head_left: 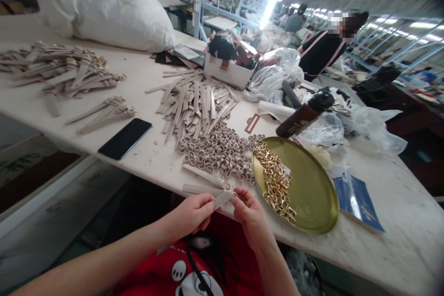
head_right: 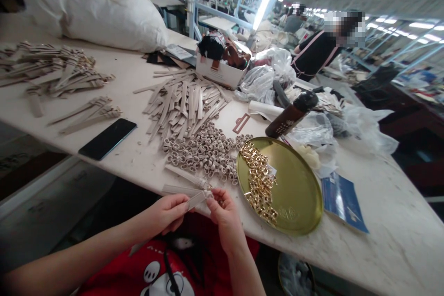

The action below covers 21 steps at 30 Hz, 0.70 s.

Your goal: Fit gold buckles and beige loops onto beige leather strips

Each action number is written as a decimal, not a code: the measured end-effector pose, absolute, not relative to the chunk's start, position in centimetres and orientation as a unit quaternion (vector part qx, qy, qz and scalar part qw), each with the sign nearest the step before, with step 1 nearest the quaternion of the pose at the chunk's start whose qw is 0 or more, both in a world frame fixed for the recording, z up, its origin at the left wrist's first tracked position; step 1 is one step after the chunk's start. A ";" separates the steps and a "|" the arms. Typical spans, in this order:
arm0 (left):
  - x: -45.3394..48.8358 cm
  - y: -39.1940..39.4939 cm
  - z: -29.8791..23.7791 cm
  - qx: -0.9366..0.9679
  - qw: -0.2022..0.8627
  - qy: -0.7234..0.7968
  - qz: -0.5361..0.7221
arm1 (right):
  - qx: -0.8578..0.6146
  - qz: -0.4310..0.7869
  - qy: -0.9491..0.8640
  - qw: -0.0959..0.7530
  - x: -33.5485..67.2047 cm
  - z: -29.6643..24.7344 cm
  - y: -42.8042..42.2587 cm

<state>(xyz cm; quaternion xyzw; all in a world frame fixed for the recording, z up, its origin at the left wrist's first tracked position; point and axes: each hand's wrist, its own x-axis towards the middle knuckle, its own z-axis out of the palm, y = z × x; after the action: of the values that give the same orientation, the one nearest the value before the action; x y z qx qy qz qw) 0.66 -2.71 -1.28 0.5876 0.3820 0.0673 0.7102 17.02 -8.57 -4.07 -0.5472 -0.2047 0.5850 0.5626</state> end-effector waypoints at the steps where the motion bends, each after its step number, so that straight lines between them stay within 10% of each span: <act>1: 0.6 -2.9 -1.3 0.597 0.701 0.384 0.073 | -0.547 0.587 -0.206 0.559 16.9 -4.0 -8.7; 12: -0.4 -4.3 -0.7 0.694 0.598 0.390 0.089 | -0.577 0.562 -0.270 0.528 15.6 -4.1 -9.9; 21: -0.2 -4.1 -0.9 0.591 0.709 0.385 0.004 | -0.600 0.555 -0.295 0.495 15.2 -4.5 -10.1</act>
<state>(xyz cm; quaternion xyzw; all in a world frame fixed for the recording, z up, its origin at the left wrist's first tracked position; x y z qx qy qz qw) -0.23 -4.15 -0.85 0.5909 0.3850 0.0043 0.7090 15.20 -10.08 -4.47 -0.5995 -0.2953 0.5548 0.4955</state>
